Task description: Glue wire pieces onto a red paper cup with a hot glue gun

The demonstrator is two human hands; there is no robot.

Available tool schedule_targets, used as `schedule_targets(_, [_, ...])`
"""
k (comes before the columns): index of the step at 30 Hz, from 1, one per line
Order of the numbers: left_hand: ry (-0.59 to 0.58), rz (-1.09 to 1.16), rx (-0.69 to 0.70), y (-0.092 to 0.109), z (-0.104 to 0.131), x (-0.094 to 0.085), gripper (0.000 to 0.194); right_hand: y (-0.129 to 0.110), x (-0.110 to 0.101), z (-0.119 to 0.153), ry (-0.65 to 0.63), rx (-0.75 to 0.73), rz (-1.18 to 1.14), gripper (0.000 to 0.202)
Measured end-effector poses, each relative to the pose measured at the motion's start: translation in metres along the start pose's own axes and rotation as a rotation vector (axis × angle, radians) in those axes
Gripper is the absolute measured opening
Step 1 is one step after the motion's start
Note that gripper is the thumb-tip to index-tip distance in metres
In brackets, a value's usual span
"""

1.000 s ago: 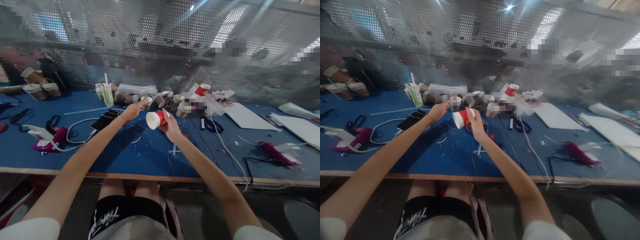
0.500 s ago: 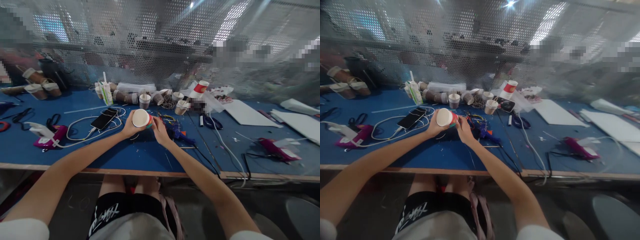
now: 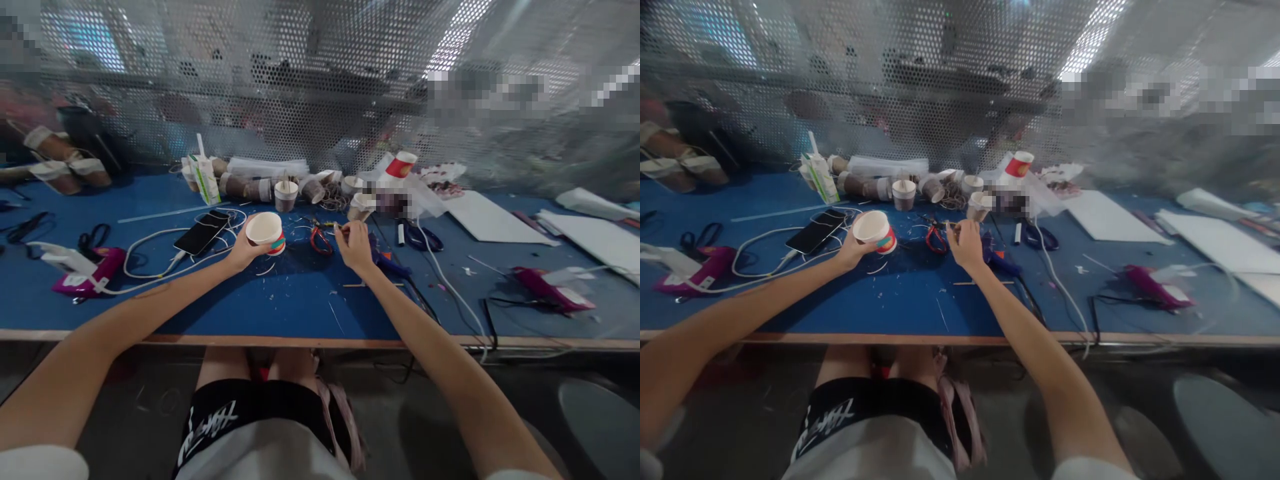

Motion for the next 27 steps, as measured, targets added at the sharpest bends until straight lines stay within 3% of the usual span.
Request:
schedule_targets(6, [-0.076, 0.017, -0.048, 0.001, 0.001, 0.005, 0.098, 0.003, 0.008, -0.010, -0.265, -0.045, 0.142, 0.037])
schedule_targets(12, [-0.089, -0.003, -0.121, -0.009, -0.001, 0.008, 0.074, -0.011, 0.021, -0.028, -0.429, -0.038, 0.265, 0.038])
schedule_targets(15, [-0.127, 0.033, -0.183, -0.018, 0.001, 0.008, 0.063, -0.016, 0.024, -0.027, -0.427, -0.033, 0.287, 0.028])
schedule_targets(18, [-0.173, 0.082, -0.192, -0.023, 0.003, 0.010, 0.066, -0.017, 0.021, -0.021, -0.359, -0.036, 0.286, 0.023])
schedule_targets(22, [-0.203, 0.139, -0.202, -0.031, 0.004, 0.011, 0.072, -0.010, 0.017, -0.019, -0.280, -0.006, 0.213, 0.039])
schedule_targets(27, [-0.161, 0.268, -0.324, -0.039, 0.005, 0.010, 0.080, 0.002, 0.018, -0.020, -0.343, 0.147, 0.084, 0.060])
Point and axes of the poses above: each hand's wrist, its own z-axis away from the middle knuckle, its own x-axis out of the palm, y = z × x, the point moved 8 cm from there along -z, towards the middle knuckle, and after that the axes turned 6 degrees about -x, right-handed, at the moved point
